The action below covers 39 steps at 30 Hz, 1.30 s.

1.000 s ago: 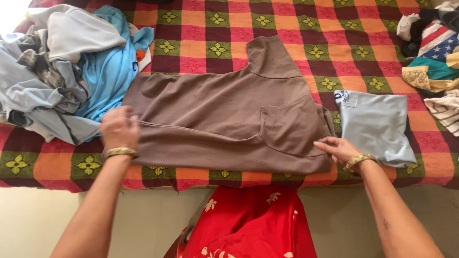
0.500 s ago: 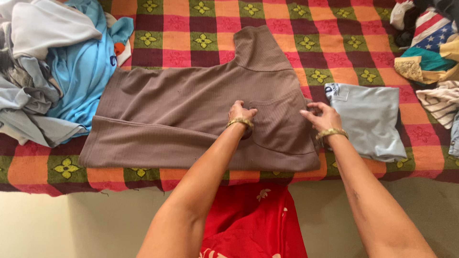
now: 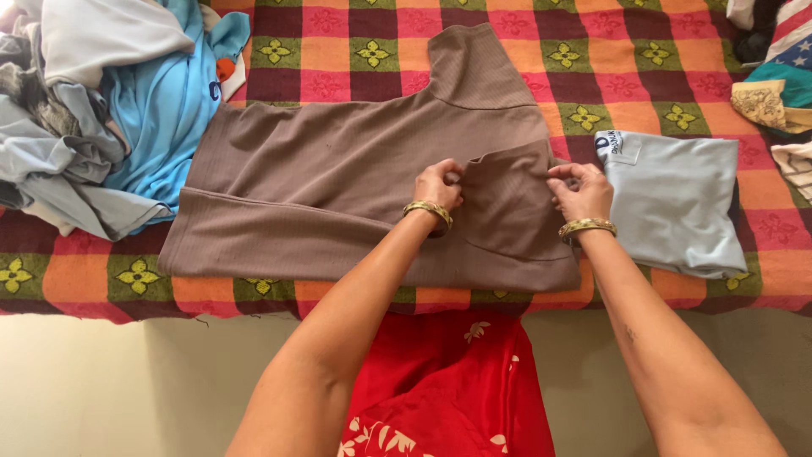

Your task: The person folds several garments on a bed, including a brown zip-up top, a light blue t-shirt, and a striped shirt. Each item is smoothed, folded into a compact rectangle, and placed in a neat stack.

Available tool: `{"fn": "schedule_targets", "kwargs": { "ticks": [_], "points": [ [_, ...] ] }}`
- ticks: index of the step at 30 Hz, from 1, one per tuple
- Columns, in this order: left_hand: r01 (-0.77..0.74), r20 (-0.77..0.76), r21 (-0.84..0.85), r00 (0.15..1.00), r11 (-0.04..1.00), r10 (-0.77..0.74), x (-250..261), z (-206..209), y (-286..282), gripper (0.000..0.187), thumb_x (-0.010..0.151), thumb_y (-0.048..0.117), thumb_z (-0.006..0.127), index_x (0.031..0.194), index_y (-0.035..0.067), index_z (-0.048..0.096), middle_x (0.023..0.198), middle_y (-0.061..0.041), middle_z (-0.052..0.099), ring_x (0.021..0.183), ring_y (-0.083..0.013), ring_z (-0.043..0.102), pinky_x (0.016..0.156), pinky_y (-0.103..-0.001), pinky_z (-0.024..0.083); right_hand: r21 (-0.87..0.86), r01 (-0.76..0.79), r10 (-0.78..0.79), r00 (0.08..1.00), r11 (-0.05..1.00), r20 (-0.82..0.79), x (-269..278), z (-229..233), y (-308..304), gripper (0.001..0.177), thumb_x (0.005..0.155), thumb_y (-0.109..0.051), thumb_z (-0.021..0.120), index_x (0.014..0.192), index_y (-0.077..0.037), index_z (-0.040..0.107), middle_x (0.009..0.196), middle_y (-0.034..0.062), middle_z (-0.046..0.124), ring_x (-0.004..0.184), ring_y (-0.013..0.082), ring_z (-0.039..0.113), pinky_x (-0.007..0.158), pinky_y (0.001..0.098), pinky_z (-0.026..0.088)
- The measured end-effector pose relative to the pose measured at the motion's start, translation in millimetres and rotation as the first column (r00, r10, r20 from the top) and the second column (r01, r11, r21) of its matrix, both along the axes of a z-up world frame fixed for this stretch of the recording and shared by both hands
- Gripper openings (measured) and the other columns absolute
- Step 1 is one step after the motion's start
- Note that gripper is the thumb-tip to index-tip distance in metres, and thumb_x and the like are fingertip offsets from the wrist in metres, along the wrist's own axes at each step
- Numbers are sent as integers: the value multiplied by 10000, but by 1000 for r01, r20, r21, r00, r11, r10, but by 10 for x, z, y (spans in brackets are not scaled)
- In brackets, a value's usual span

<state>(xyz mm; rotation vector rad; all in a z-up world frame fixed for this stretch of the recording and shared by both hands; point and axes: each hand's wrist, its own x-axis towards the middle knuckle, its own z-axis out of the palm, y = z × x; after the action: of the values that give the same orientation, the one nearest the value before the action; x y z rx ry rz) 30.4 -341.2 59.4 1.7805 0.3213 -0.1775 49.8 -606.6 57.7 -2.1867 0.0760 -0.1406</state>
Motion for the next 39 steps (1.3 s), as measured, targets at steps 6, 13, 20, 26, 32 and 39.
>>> {"fn": "schedule_targets", "kwargs": {
  "ticks": [6, 13, 20, 26, 32, 39],
  "points": [
    [121, 497, 466, 784, 876, -372, -500, -147, 94, 278, 939, -18, 595, 900, 199, 765, 999, -26, 675, 880, -195, 667, 796, -323, 579, 191, -286, 217, 923, 939, 317, -310, -113, -283, 93, 996, 90, 608, 1046, 30, 660, 1166, 109, 737, 1054, 176, 729, 935, 310, 599],
    [92, 455, 700, 706, 708, -543, -897, -361, 170, 268, 803, -32, 639, 860, 202, 757, 1111, -10, 666, 1078, -227, 585, 974, -345, 504, 262, 82, -97, 994, 962, 46, -707, -210, -431, 92, 950, 10, 613, 1023, -17, 663, 1013, 61, 725, 893, 168, 737, 742, 316, 614],
    [198, 286, 810, 689, 552, -666, -1062, -269, -50, 380, 742, 19, 680, 1087, 173, 723, 1156, -61, 630, 1121, -258, 559, 941, -393, 462, -371, 145, -144, 989, 917, 30, -646, -222, -62, 337, 921, -393, 792, 1066, -102, 702, 991, 106, 741, 900, 264, 693, 804, 438, 552],
    [224, 294, 759, 720, 611, -629, -1127, -288, -27, 347, 909, 162, 605, 1249, 163, 675, 1366, -51, 596, 1340, -247, 503, 1081, -444, 405, -479, 269, -214, 962, 836, 168, -726, -151, 176, 319, 952, -303, 684, 1236, -158, 665, 1317, 73, 672, 1149, 295, 662, 986, 453, 527],
    [157, 196, 762, 870, 629, -453, -701, -503, 621, 564, 1035, 454, 455, 1488, 119, 471, 1610, -80, 383, 1509, -268, 286, 1210, -489, 213, -716, -32, 399, 847, 698, 351, -674, -257, 695, 498, 1015, -424, 507, 1466, -221, 560, 1577, 103, 512, 1448, 317, 446, 1167, 526, 296],
    [-86, 130, 854, 990, 514, -52, -230, -898, 2528, 434, 1011, 438, 492, 1352, 196, 607, 1536, -125, 466, 1441, -330, 394, 1164, -476, 343, -819, -114, 100, 993, 563, -70, -267, -593, 849, 444, 1088, -536, 425, 1417, -322, 632, 1472, -48, 625, 1395, 171, 566, 1228, 480, 390]
  ]
}}
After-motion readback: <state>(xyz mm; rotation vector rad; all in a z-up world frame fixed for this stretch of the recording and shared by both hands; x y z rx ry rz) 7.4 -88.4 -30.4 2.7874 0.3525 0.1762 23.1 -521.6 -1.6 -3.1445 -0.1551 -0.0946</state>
